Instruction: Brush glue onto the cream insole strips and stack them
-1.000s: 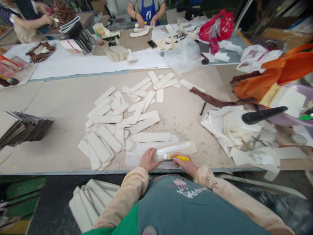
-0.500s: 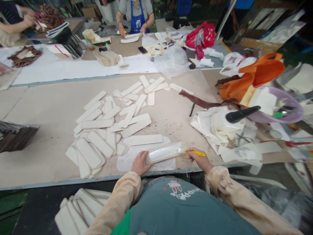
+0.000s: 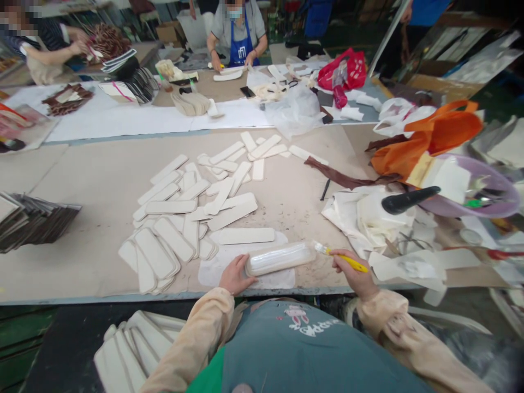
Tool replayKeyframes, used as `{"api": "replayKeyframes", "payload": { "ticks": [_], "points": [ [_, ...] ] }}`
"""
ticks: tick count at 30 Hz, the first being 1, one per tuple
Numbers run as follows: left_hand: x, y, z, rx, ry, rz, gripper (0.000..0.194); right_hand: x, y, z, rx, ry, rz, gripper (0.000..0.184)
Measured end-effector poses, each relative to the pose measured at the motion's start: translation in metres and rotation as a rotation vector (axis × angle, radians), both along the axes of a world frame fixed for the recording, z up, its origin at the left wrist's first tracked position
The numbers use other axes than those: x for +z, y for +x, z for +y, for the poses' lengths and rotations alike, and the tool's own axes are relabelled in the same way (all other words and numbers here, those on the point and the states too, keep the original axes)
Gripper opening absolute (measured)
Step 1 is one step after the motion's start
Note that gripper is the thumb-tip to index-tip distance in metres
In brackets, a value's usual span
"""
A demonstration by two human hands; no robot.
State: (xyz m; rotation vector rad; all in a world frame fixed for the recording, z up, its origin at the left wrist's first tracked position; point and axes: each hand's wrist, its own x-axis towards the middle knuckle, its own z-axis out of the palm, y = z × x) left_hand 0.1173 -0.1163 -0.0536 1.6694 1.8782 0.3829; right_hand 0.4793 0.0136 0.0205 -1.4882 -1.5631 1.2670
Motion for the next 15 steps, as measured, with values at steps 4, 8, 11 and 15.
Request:
{"api": "replayKeyframes", "payload": {
  "ticks": [4,8,11,15],
  "points": [
    [0.009,-0.014,-0.001,0.055,0.024,0.069,0.07,0.011,-0.001,-0.005,-0.16,0.01,0.175,0.021],
    [0.018,-0.04,0.023,0.059,0.016,0.303,0.041,0.005,-0.003,-0.008,-0.233,0.022,0.215,0.023],
    [0.02,-0.059,0.051,-0.046,0.008,0.341,0.034,0.002,-0.008,-0.012,-0.238,0.016,0.184,0.024],
    [0.016,-0.071,0.084,-0.171,-0.015,0.298,0.022,0.008,-0.017,-0.02,-0.176,0.054,0.133,0.024]
  ]
}}
